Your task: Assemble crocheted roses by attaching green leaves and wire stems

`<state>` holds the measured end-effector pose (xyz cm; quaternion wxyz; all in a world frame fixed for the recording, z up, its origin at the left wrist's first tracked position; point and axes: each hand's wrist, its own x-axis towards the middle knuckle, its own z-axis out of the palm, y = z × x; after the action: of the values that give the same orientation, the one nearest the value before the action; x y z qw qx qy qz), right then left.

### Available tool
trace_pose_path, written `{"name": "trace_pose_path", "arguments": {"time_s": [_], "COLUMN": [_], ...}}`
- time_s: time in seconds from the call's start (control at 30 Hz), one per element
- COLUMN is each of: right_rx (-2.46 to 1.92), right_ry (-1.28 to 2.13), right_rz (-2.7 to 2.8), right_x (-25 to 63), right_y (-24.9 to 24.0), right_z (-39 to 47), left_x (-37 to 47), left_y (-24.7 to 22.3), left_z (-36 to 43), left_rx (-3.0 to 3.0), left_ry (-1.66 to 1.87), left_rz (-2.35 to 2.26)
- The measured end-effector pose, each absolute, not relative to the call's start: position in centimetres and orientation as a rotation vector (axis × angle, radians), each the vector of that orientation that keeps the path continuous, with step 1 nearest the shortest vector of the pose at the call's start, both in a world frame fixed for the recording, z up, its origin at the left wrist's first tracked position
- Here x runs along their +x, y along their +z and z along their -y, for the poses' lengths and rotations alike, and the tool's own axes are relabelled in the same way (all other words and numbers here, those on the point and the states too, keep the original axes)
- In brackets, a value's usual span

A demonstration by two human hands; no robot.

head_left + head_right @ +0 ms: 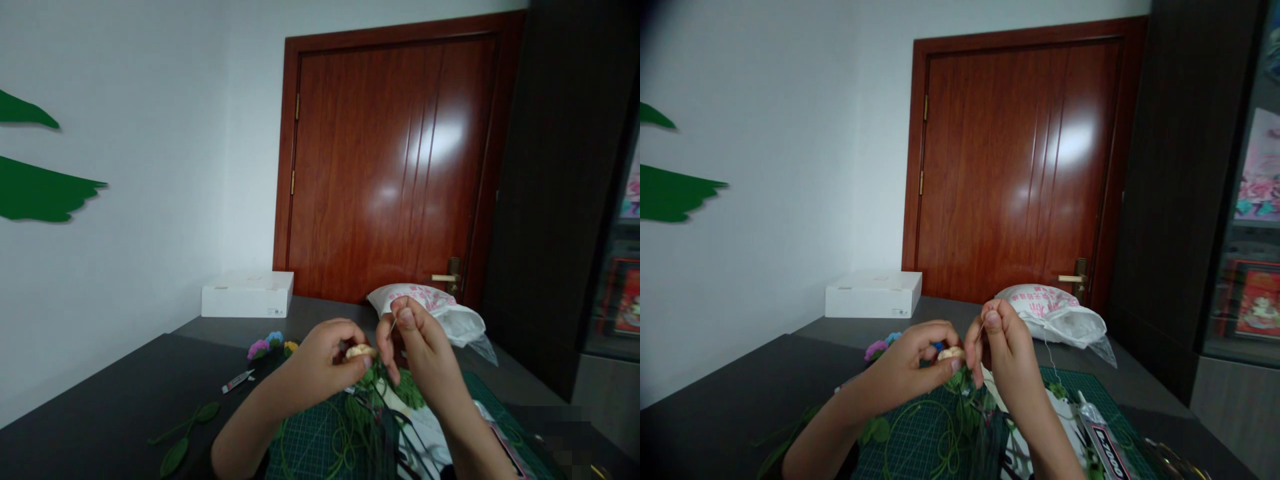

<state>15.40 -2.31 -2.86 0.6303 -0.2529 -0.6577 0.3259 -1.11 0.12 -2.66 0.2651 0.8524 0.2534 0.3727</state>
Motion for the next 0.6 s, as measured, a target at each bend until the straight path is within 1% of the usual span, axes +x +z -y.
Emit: {"name": "trace_pose_path", "arguments": {"time_s": [0.1, 0.23, 0.37, 0.47, 0.6], "right_rx": [-0.573, -0.498, -0.482, -0.465, -0.391], "right_ry": [0.764, 0.905, 0.953, 0.925, 0.773], "right_rz": [1.487, 1.447, 1.576, 1.535, 1.301], "right_x": [15.4, 15.8, 16.2, 16.1, 16.3], "right_y": [-2.9, -3.1, -3.1, -2.8, -2.0], "right_z": [2.2, 1.9, 1.7, 1.8, 2.3], "left_x": [-0.9, -0.9, -1.4, -1.8, -1.9], "left_y": [-2.8, -2.8, -3.0, -3.0, -2.9], "left_z": [0.0, 0.0, -0.5, -0.6, -0.4], "left_rx": [2.231, 2.015, 1.934, 2.019, 2.236], "left_ry": [0.994, 0.929, 0.917, 0.877, 0.812], "left_rz": [-0.646, -0.623, -0.565, -0.569, -0.577]}}
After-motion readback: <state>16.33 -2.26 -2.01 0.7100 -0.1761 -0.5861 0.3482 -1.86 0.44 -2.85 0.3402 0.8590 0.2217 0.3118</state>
